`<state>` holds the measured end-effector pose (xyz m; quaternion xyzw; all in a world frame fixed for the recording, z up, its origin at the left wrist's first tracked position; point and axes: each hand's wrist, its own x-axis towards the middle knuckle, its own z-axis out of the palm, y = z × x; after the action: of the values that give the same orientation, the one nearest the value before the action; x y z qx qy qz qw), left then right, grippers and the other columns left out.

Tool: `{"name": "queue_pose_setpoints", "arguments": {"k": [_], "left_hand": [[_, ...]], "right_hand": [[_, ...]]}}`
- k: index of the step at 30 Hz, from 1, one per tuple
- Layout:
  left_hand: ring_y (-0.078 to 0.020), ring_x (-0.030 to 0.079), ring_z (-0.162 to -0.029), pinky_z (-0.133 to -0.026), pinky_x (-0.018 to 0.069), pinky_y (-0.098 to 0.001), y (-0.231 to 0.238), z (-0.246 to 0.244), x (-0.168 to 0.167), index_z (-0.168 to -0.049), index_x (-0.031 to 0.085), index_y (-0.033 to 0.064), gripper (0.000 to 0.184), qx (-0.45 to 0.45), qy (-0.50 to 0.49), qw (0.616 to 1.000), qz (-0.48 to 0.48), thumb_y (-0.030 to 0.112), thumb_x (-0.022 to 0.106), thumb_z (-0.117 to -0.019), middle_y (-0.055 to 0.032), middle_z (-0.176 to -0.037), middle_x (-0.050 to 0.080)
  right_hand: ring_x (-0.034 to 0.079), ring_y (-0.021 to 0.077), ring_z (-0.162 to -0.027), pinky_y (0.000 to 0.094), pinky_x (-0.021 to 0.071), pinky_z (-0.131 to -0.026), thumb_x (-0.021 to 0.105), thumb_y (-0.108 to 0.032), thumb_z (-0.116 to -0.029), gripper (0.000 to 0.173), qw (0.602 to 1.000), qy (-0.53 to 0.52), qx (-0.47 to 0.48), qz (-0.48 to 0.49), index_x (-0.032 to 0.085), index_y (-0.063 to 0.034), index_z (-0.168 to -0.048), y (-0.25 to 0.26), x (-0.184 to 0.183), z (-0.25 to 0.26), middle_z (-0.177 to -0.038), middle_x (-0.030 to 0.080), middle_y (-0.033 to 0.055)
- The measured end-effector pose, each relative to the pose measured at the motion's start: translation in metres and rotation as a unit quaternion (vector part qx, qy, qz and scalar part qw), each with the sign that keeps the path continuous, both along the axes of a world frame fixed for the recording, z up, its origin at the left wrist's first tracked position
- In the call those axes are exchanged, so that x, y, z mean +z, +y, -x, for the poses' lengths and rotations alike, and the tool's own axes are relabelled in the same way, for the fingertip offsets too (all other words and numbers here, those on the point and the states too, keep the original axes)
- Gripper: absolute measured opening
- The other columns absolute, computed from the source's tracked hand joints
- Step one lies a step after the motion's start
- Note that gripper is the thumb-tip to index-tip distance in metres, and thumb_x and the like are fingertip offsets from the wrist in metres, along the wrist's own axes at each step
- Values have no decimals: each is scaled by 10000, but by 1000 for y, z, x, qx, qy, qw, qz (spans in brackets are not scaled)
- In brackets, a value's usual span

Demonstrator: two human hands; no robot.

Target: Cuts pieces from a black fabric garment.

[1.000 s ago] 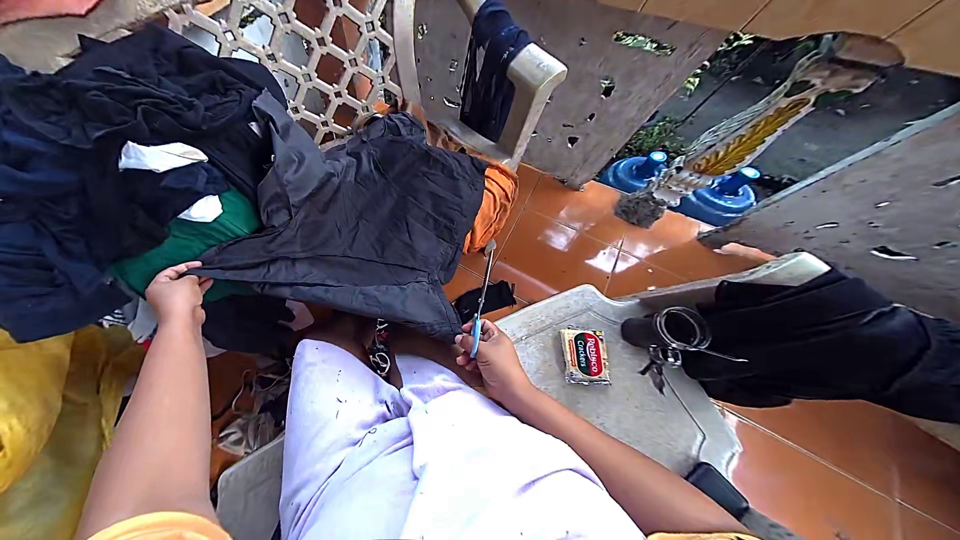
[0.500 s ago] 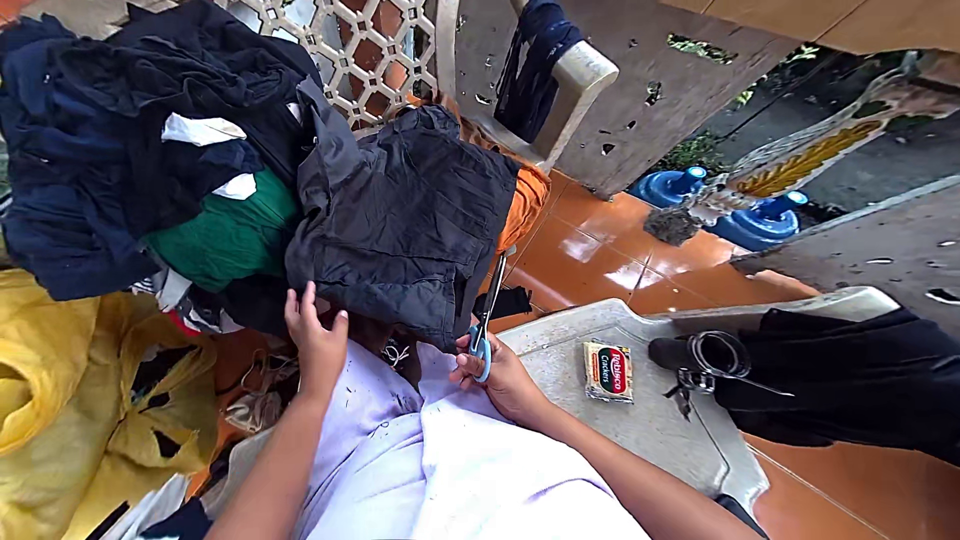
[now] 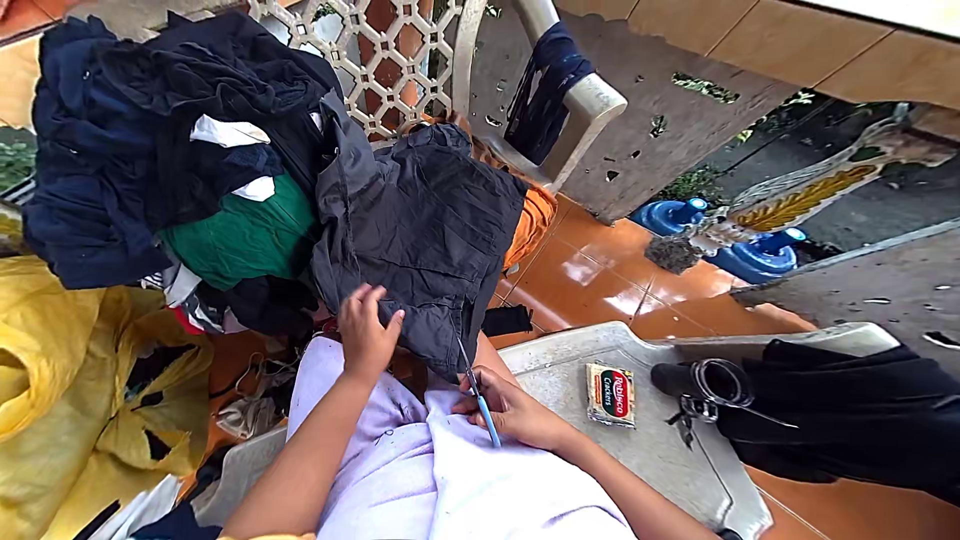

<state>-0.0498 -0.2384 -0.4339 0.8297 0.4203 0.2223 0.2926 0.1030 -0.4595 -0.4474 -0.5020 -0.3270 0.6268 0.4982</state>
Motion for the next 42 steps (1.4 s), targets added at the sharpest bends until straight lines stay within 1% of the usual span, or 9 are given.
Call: {"name": "queue_pose_setpoints", "arguments": {"k": [3,5,9,15,21,27,34,37,42], "left_hand": [[-623,183,-1462,-1141,140,-779,43,3,-10,-1554,332,-57,957,122,91,988,-10,318,827,-825,-415,-1584,202],[-579,403,-1371,-1076,352,-722,68,13,-8,-1603,234,-4,928,164,156,972,56,231,773,-885,-384,-1542,327],[-398,698,-999,-879,564,-580,105,38,20,-1478,471,42,458,117,65,974,183,118,529,-1030,-275,-1224,651],[-17,600,-720,-663,532,-214,164,56,85,-1136,587,97,220,215,-286,909,215,233,420,-1091,40,-899,625],[-267,386,-1457,-1149,372,-486,153,46,55,-1608,161,99,584,269,-380,842,274,366,332,-1117,-150,-1629,306],[-413,457,-1365,-1066,448,-505,39,39,4,-1490,359,-117,691,166,-132,972,96,151,666,-932,-350,-1503,398],[-419,367,-1436,-1106,408,-557,28,46,-13,-1604,59,38,880,393,-273,791,382,266,662,-1006,-287,-1616,227],[-468,376,-1407,-1021,463,-609,64,43,-21,-1623,-101,108,1187,342,-243,861,287,129,809,-861,-332,-1623,152],[-206,615,-751,-728,536,-399,132,44,33,-1275,561,-91,349,255,-101,953,126,146,596,-1021,-190,-957,648]], "right_hand": [[700,122,-991,296,601,-839,820,-356,-791,622,999,25,-29,14,455,-80,-1212,-4,-3,-2,-1195,622,5],[705,130,-985,299,606,-823,838,-376,-769,668,998,39,-44,28,452,-74,-1222,-5,-4,-4,-1223,624,16],[699,118,-999,289,598,-845,831,-331,-778,647,997,61,-30,33,452,-69,-1232,-3,-9,-8,-1266,615,29],[672,98,-934,279,575,-820,753,-169,-837,542,996,-52,71,-33,489,23,-1270,27,-1,5,-1156,630,84],[651,165,-999,318,551,-858,739,-241,-879,595,981,-75,163,-79,456,81,-1290,54,-6,19,-1207,593,184],[625,96,-1030,242,529,-807,714,-271,-877,629,984,-16,151,-94,406,66,-1310,64,-5,24,-1370,506,180],[633,88,-1033,240,536,-814,705,-335,-887,639,979,16,167,-120,410,52,-1302,68,-9,29,-1374,505,150],[642,67,-1005,238,548,-823,716,-345,-899,588,981,29,145,-123,428,12,-1267,65,-12,30,-1290,549,84],[654,47,-927,239,555,-786,746,-368,-866,592,989,-3,100,-111,440,-32,-1246,55,-13,26,-1100,617,1]]}}
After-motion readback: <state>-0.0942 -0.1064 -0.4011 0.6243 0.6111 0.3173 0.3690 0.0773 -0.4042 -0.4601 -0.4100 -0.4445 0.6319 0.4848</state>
